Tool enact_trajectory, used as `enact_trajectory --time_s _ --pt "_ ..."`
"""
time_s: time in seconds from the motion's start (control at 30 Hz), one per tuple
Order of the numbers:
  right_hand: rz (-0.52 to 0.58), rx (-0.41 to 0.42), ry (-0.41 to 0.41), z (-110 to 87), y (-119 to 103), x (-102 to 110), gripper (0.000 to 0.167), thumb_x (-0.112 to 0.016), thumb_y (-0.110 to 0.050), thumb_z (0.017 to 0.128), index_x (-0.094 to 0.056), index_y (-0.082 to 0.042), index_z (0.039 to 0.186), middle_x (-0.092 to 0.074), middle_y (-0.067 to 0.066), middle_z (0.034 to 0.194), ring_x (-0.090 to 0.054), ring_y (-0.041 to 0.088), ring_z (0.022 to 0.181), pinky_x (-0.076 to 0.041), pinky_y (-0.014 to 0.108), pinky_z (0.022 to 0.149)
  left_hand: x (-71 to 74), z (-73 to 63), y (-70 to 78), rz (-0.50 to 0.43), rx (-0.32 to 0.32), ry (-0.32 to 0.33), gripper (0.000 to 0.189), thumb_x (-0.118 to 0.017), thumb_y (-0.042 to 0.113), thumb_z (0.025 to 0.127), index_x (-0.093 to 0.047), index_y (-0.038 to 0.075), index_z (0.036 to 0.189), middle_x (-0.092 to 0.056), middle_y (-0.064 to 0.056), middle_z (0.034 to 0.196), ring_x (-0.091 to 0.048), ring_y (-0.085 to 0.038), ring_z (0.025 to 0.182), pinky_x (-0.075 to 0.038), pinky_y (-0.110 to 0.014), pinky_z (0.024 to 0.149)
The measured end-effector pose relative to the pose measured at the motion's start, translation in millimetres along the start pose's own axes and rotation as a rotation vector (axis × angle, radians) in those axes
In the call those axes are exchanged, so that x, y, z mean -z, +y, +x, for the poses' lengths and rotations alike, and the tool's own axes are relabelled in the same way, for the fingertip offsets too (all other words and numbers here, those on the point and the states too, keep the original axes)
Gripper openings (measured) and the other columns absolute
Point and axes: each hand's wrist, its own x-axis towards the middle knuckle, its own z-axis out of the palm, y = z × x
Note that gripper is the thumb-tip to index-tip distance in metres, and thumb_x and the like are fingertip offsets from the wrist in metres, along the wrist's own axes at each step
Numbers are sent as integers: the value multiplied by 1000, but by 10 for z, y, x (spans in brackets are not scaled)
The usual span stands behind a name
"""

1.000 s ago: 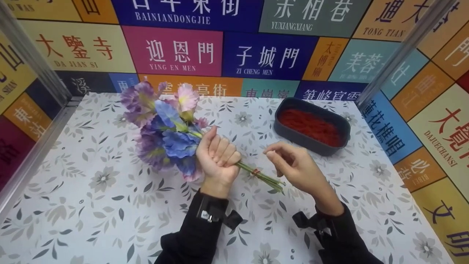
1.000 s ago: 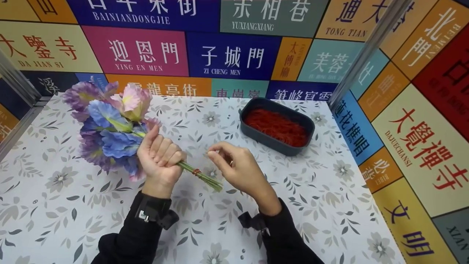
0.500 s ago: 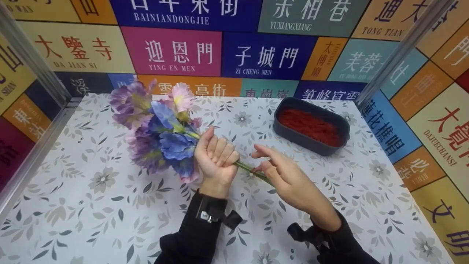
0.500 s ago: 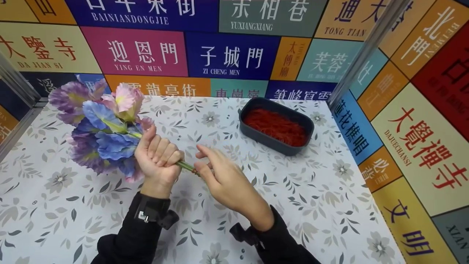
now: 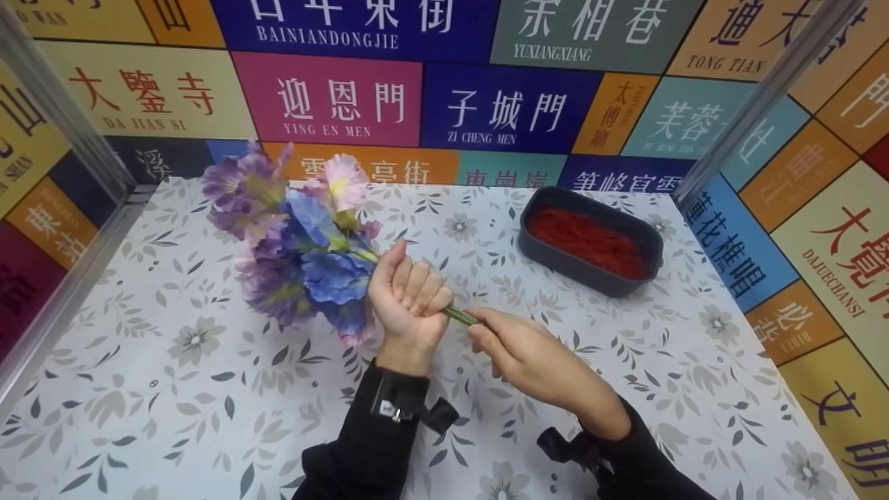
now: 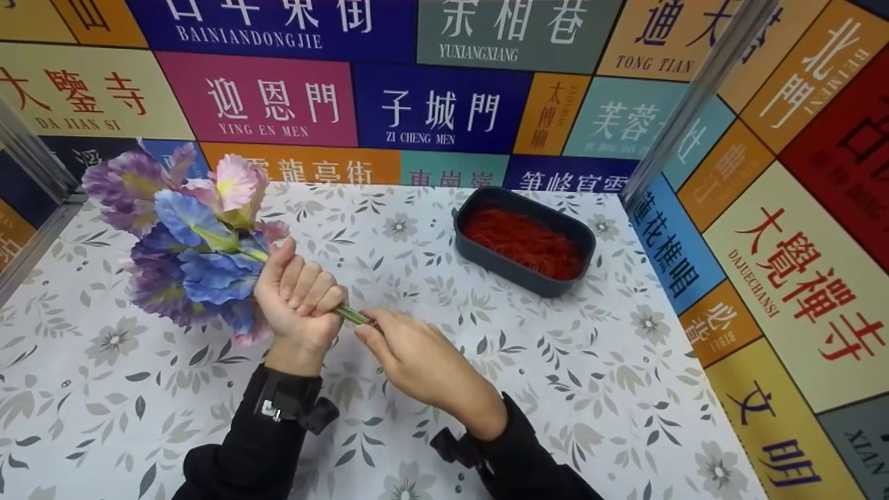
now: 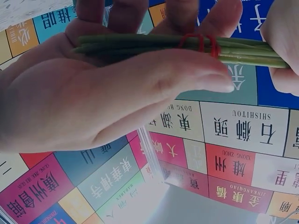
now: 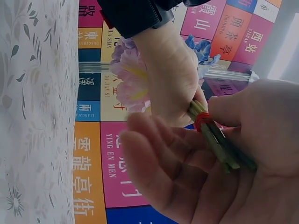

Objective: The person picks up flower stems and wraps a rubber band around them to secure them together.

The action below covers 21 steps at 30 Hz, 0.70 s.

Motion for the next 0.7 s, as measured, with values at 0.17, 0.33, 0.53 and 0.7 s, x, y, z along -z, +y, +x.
enact_trajectory --time_s 0.17,0.33,0.53,0.7 --pt "-34 28 -7 2 23 -12 24 -41 -33 111 -57 -16 104 -46 -11 71 -42 4 55 -38 25 49 -3 -2 5 13 -2 12 58 -24 25 108 -28 18 50 -17 8 45 -10 -5 38 -10 -18 38" --pt "-62 46 -18 3 39 -25 22 -42 -31 111 -55 -15 102 -45 -12 70 -42 3 56 -38 25 50 1 -2 2 36 3 26 61 -24 25 108 -33 17 48 -16 8 44 -11 -5 38 -9 -18 38" --pt "-105 83 -17 6 59 -48 22 -43 -28 111 -54 -14 98 -45 -13 70 -43 3 56 -40 24 49 10 2 1 76 13 14 58 -26 23 108 -29 17 50 -17 8 44 -11 -5 38 -10 -18 38" --pt "-124 93 -41 7 81 -60 23 -43 -28 111 -53 -14 95 -45 -13 69 -42 2 54 -38 23 47 31 11 18 118 62 44 60 -26 23 108 -34 17 48 -19 7 44 -11 -5 38 -10 -18 38"
